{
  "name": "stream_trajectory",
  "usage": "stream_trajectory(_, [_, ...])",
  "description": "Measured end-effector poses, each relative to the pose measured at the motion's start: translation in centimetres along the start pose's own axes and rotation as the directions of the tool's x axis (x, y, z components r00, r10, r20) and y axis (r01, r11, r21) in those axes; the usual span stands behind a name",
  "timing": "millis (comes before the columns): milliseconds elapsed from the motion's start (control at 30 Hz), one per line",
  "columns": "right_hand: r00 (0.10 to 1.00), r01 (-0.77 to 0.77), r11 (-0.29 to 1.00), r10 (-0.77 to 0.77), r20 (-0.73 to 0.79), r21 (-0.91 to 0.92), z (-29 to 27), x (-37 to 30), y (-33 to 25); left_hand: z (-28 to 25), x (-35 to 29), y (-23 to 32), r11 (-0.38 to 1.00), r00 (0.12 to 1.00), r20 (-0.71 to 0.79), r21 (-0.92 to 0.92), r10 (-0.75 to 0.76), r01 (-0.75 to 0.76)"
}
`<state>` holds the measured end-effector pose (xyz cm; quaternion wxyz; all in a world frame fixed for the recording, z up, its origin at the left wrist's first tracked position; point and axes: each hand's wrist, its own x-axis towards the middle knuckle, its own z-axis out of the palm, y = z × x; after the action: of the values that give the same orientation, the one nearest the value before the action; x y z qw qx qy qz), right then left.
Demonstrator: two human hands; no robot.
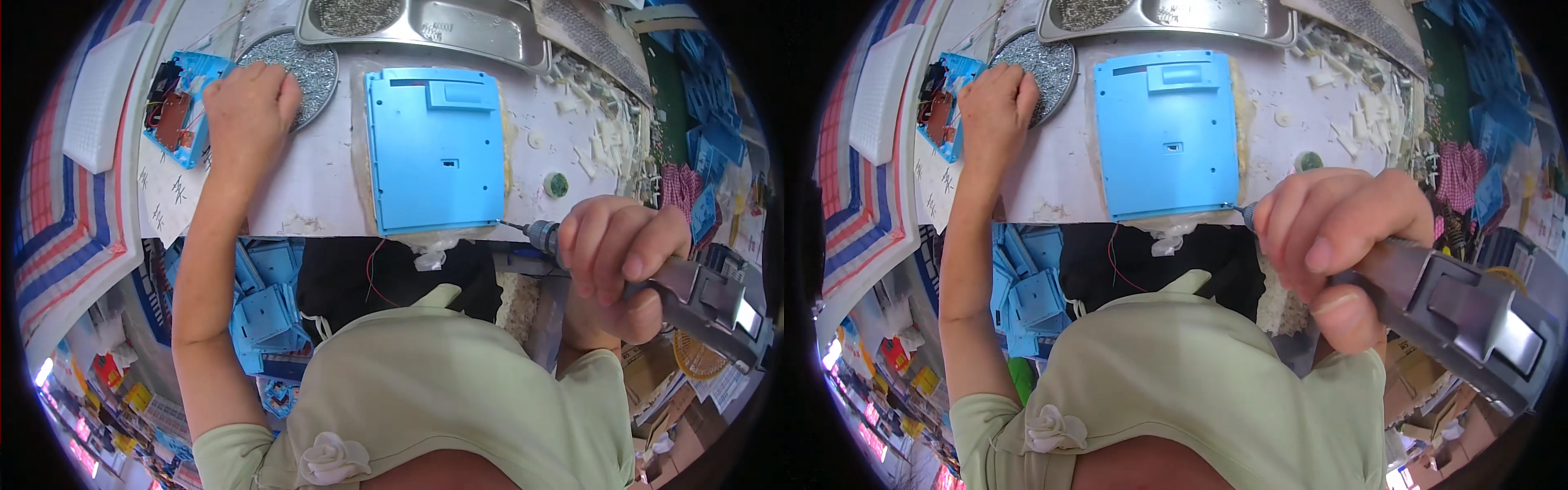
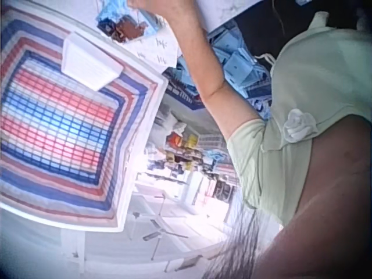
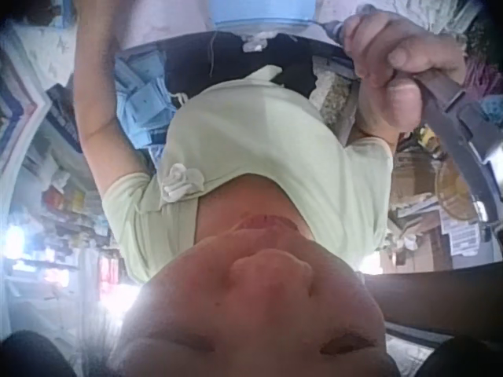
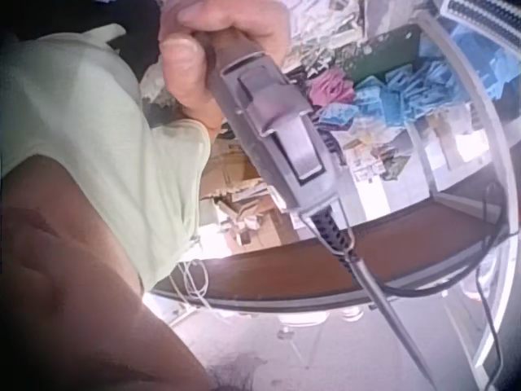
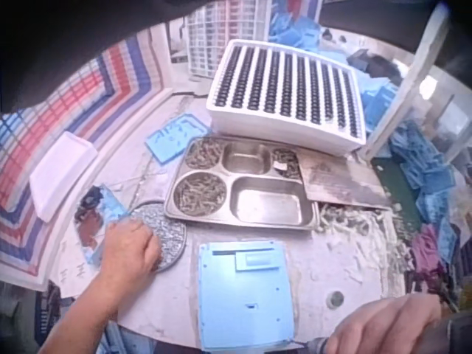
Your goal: Assemble a light blue electronic device by installing a circuit board and various internal components before securing the casing.
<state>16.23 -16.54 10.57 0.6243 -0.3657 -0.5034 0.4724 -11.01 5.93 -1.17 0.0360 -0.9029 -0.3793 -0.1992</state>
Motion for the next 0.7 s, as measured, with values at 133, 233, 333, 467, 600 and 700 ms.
stream_trajectory(133, [0.998,0.002,0.998,0.001,-0.058,0.066,0.1,-1.5,0.5,-1.2,0.5,1.0,0.896,0.973,0.165,-0.387,-0.164,0.216])
stream_trajectory(233, [0.997,0.003,0.999,0.001,-0.079,0.054,0.1,-2.0,1.1,-2.4,-0.5,2.1,0.706,0.932,0.316,-0.619,-0.178,0.345])
stream_trajectory(333, [0.997,-0.011,0.999,0.015,-0.07,0.053,0.0,-2.0,1.2,-4.4,-1.1,4.3,0.651,0.937,0.346,-0.7,-0.05,0.293])
stream_trajectory(467, [0.995,-0.018,1.0,0.02,-0.097,0.019,0.4,-2.2,1.6,-4.6,-2.0,9.6,0.693,0.961,0.075,-0.708,0.268,-0.138])
stream_trajectory(600, [1.0,0.026,0.997,-0.025,0.011,-0.067,0.0,-2.0,2.5,-3.1,-2.6,11.8,0.691,0.944,0.012,-0.684,0.329,-0.232])
stream_trajectory(700, [0.992,0.065,0.987,-0.048,0.116,-0.147,0.0,-1.4,2.8,-2.4,-3.1,11.6,0.699,0.94,0.034,-0.678,0.339,-0.227])
